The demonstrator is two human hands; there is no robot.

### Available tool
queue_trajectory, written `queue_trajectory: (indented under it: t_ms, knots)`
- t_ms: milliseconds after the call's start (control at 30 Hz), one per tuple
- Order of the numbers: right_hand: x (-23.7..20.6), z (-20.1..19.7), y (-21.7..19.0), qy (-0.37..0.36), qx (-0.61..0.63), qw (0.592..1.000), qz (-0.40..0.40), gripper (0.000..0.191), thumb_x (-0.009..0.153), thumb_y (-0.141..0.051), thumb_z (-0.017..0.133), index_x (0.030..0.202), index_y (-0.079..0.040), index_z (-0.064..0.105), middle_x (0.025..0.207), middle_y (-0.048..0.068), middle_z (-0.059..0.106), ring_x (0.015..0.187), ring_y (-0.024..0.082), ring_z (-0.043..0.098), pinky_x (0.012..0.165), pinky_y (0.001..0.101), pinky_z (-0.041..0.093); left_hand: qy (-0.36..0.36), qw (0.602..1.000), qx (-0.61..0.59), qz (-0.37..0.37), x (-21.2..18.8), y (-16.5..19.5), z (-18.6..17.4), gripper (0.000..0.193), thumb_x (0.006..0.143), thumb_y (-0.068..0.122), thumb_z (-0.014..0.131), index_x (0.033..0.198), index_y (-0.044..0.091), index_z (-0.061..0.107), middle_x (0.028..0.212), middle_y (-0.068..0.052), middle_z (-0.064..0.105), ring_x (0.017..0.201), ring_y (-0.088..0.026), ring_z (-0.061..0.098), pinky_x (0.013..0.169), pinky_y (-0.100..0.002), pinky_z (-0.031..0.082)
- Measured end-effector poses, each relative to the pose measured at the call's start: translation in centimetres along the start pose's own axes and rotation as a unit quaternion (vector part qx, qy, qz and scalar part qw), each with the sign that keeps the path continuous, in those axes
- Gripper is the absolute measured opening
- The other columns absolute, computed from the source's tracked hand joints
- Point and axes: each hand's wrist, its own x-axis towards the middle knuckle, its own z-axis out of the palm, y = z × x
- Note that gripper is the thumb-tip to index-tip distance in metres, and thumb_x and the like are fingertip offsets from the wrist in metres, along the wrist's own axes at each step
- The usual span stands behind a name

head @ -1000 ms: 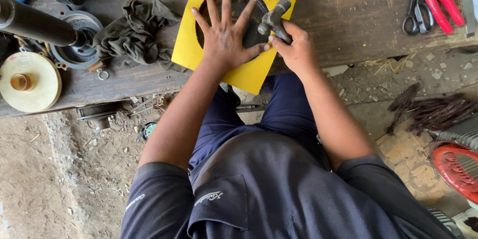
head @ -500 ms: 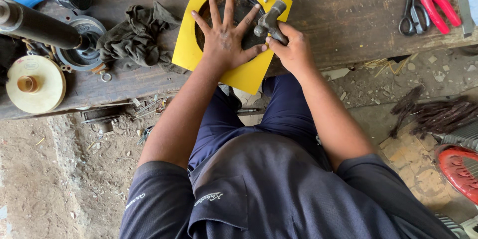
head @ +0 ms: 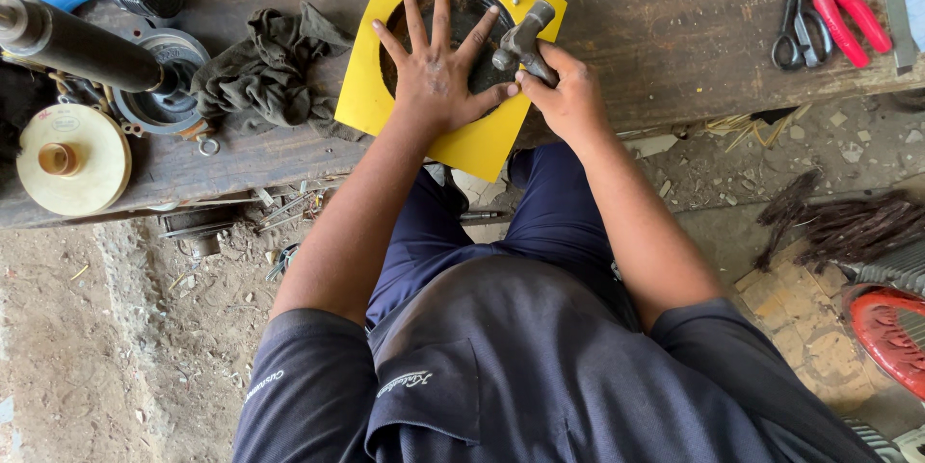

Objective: The person holds a yellow rubber sheet over a round metal disc on the workbench and uses a ball-peen hammer to drive fasteners through the sheet around the disc's edge. They flip the assembly over and continue hammering the fasteners from the other side.

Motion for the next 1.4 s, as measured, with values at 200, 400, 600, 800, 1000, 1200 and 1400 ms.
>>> queue_trajectory:
  t_ms: [200, 400, 600, 800, 1000, 1200, 1400]
  knots:
    - [-0.2, -0.1, -0.2, 0.0, -0.019, 1.0, 0.012, 0.038, 0.095, -0.012, 0.075, 0.132, -0.003, 0.067, 0.095, 0.009, 0.073, 0.083, 0.013, 0.066, 0.077, 0.0302, 0.055, -0.018, 1.0, -0.01, -0.003, 0.0, 0.0, -0.3, 0.111, 0.068, 0.1, 0.052, 0.159, 0.038, 0.044, 0.168, -0.026, 0.009, 0.149, -0.061, 0.001, 0.101, -0.091, 0.0]
    - [0.0, -0.2, -0.1, -0.007, -0.026, 1.0, 0.0, 0.038, 0.095, -0.014, 0.076, 0.131, -0.004, 0.067, 0.096, 0.009, 0.073, 0.084, 0.015, 0.068, 0.077, 0.0318, 0.055, -0.013, 1.0, -0.016, -0.008, -0.1, 0.0, -0.4, 0.11, 0.068, 0.101, 0.053, 0.158, 0.036, 0.047, 0.169, -0.026, 0.01, 0.15, -0.06, 0.001, 0.103, -0.091, -0.001]
    - [-0.1, -0.2, 0.1, -0.003, -0.036, 0.999, 0.009, 0.038, 0.094, -0.017, 0.077, 0.129, -0.004, 0.067, 0.096, 0.012, 0.074, 0.083, 0.017, 0.069, 0.077, 0.0334, 0.055, -0.008, 1.0, -0.011, -0.005, -0.2, 0.3, -0.6, 0.106, 0.073, 0.1, 0.049, 0.158, 0.035, 0.048, 0.168, -0.027, 0.009, 0.15, -0.061, 0.001, 0.103, -0.09, -0.002]
    - [-0.3, -0.2, 0.3, 0.008, -0.03, 0.999, -0.017, 0.04, 0.094, -0.017, 0.077, 0.129, -0.003, 0.067, 0.1, 0.013, 0.075, 0.086, 0.02, 0.072, 0.078, 0.0341, 0.056, -0.031, 1.0, 0.003, -0.002, -0.2, 0.6, -1.1, 0.102, 0.077, 0.097, 0.046, 0.161, 0.039, 0.042, 0.17, -0.022, 0.008, 0.151, -0.059, 0.002, 0.103, -0.091, 0.003]
    - [-0.1, -0.2, 0.2, 0.015, -0.047, 0.998, -0.024, 0.043, 0.093, -0.02, 0.079, 0.13, -0.002, 0.066, 0.104, 0.017, 0.076, 0.091, 0.025, 0.075, 0.081, 0.0365, 0.057, -0.014, 0.994, 0.015, 0.112, 0.3, 0.3, -1.1, 0.089, 0.093, 0.09, 0.038, 0.165, 0.038, 0.04, 0.174, -0.018, 0.009, 0.155, -0.056, 0.004, 0.108, -0.09, 0.003]
    - [-0.2, -0.3, 0.2, 0.019, -0.055, 0.998, -0.018, 0.045, 0.092, -0.022, 0.08, 0.129, -0.001, 0.066, 0.104, 0.018, 0.076, 0.093, 0.028, 0.076, 0.08, 0.0377, 0.058, -0.03, 0.992, 0.003, 0.12, 0.8, 0.2, -1.3, 0.091, 0.09, 0.092, 0.035, 0.163, 0.037, 0.042, 0.172, -0.018, 0.011, 0.154, -0.055, 0.003, 0.107, -0.089, 0.001]
    - [-0.5, -0.4, 0.1, 0.014, -0.056, 0.998, -0.004, 0.045, 0.092, -0.021, 0.079, 0.13, -0.001, 0.066, 0.102, 0.019, 0.075, 0.09, 0.028, 0.076, 0.079, 0.0379, 0.057, -0.055, 0.994, 0.002, 0.092, 0.8, 0.5, -1.9, 0.095, 0.083, 0.097, 0.037, 0.16, 0.041, 0.042, 0.172, -0.018, 0.012, 0.152, -0.059, 0.002, 0.105, -0.09, 0.001]
